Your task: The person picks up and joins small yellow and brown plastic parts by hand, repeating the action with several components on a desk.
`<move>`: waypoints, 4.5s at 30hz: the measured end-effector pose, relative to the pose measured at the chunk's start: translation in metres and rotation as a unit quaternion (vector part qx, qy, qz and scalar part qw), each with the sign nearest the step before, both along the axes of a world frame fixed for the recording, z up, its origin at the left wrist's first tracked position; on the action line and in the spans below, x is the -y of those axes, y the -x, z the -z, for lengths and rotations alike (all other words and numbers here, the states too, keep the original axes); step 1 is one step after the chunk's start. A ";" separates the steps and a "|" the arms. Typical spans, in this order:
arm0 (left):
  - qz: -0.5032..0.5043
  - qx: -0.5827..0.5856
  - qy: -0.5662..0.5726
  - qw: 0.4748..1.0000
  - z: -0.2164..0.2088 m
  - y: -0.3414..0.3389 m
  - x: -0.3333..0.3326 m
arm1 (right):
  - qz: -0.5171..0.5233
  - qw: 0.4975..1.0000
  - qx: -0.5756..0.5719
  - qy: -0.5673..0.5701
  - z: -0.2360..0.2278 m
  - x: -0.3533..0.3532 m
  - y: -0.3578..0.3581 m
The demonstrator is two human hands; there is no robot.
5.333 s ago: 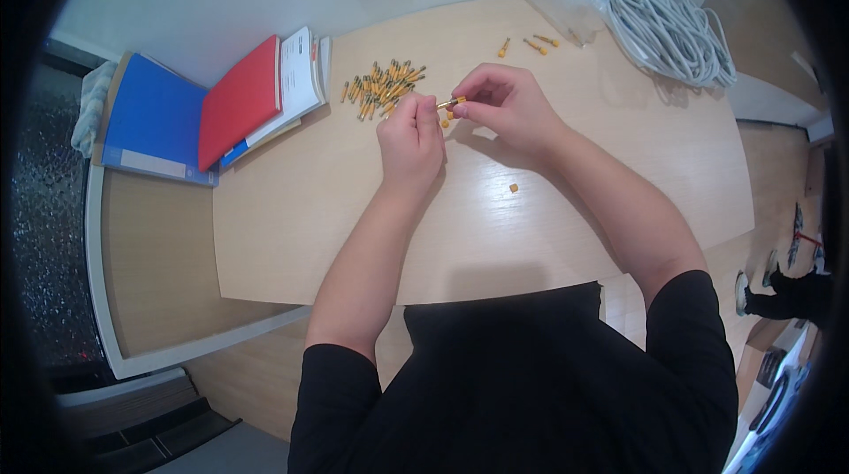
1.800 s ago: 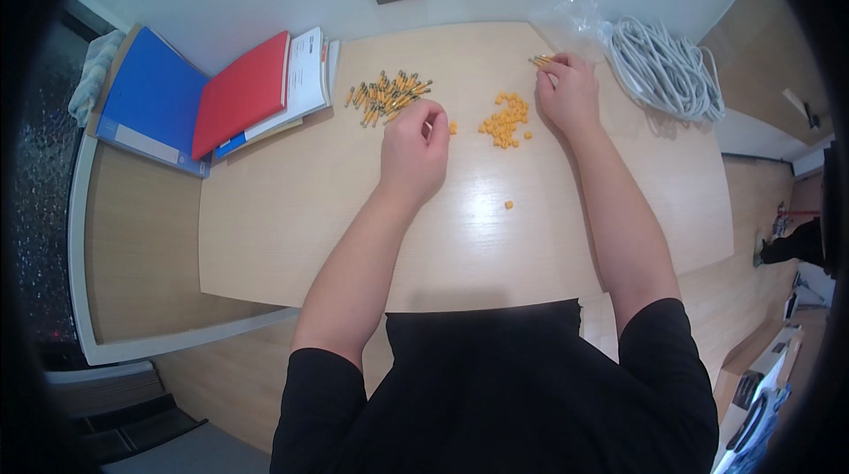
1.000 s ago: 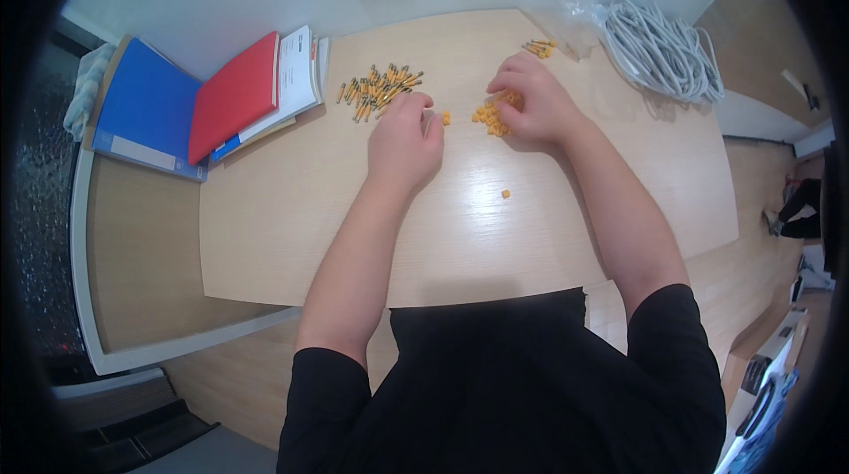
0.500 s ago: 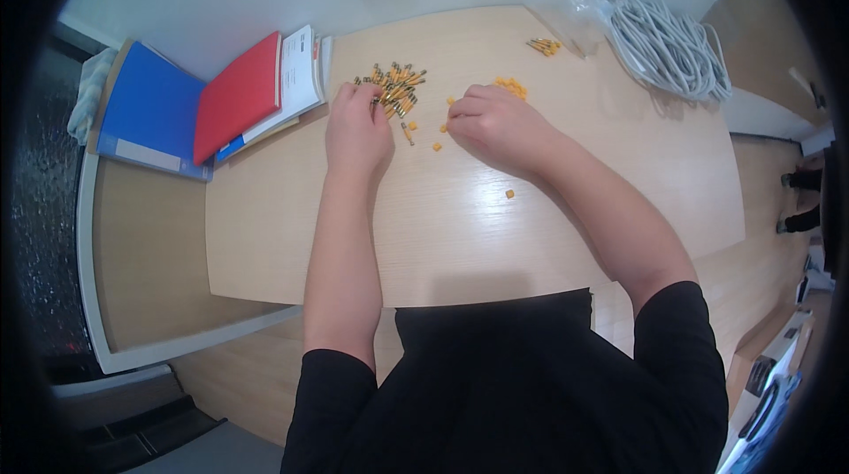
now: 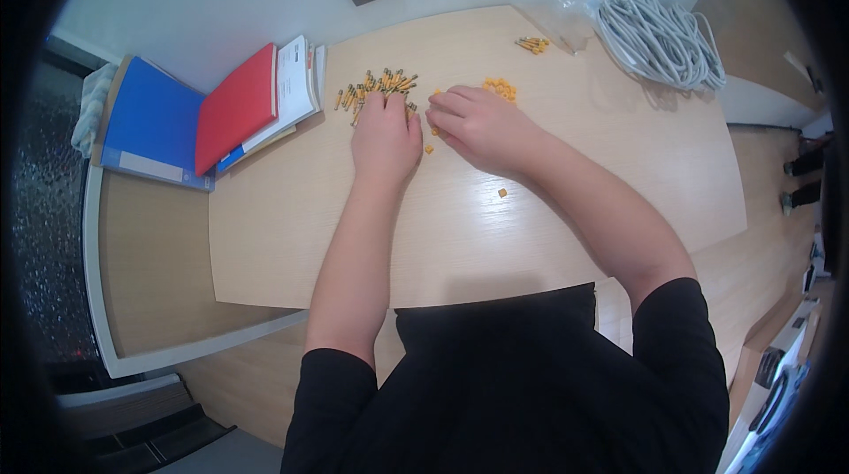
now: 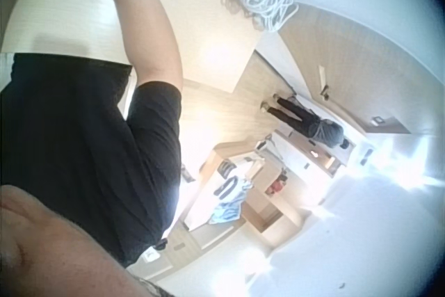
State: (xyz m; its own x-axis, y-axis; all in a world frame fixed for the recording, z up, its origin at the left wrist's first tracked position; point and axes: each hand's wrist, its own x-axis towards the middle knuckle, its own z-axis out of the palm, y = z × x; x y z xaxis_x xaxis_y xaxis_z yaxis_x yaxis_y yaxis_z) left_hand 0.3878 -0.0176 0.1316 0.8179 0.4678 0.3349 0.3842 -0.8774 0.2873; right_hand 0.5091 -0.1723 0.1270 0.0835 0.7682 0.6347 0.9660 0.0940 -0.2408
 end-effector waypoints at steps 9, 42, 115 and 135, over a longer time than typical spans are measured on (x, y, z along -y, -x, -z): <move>0.035 0.016 -0.085 0.996 0.015 -0.007 -0.003 | -0.001 0.999 0.007 0.046 0.003 0.002 -0.005; 0.073 -0.047 -0.048 0.995 0.012 -0.016 -0.005 | 0.104 0.990 -0.023 0.097 0.010 -0.002 -0.020; 0.169 0.143 0.787 0.576 -0.034 0.014 0.046 | -0.033 0.301 -0.952 -0.039 -0.055 0.035 -0.012; 0.244 0.110 0.749 0.606 -0.026 0.014 0.057 | -0.167 0.404 -0.898 -0.052 -0.048 0.068 0.008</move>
